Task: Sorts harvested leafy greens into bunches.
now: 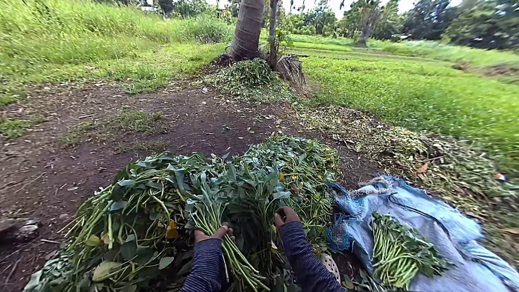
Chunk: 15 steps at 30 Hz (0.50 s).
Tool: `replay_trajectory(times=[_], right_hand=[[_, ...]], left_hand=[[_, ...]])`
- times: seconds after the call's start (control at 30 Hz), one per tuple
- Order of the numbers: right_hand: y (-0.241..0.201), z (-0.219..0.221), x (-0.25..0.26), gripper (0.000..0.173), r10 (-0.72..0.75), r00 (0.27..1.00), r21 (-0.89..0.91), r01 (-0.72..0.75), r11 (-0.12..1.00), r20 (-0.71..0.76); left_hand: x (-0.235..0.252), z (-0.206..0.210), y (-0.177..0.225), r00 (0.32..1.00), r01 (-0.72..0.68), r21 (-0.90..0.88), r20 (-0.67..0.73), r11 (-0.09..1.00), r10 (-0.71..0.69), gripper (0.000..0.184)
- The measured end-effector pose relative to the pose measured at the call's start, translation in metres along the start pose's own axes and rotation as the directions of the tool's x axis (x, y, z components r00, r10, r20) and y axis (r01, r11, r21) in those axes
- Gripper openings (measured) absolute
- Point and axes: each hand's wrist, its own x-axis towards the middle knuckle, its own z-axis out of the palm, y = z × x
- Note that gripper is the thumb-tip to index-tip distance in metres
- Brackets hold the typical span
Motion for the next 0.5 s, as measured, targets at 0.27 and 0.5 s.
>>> replay_trajectory(times=[0.27, 0.5], right_hand=[[-0.006, 0.025, 0.010, 0.043, 0.060, 0.986, -0.075, -0.048, 0.996, 0.158], [-0.061, -0.017, -0.004, 0.039, 0.033, 0.937, 0.001, -0.036, 0.999, 0.348]], left_hand=[[-0.011, 0.010, -0.008, 1.000, -0.023, 0.168, -0.009, 0.985, 0.025, 0.092], [-0.024, 0.026, -0.013, 0.992, -0.027, 0.326, 0.122, 0.945, -0.013, 0.099]])
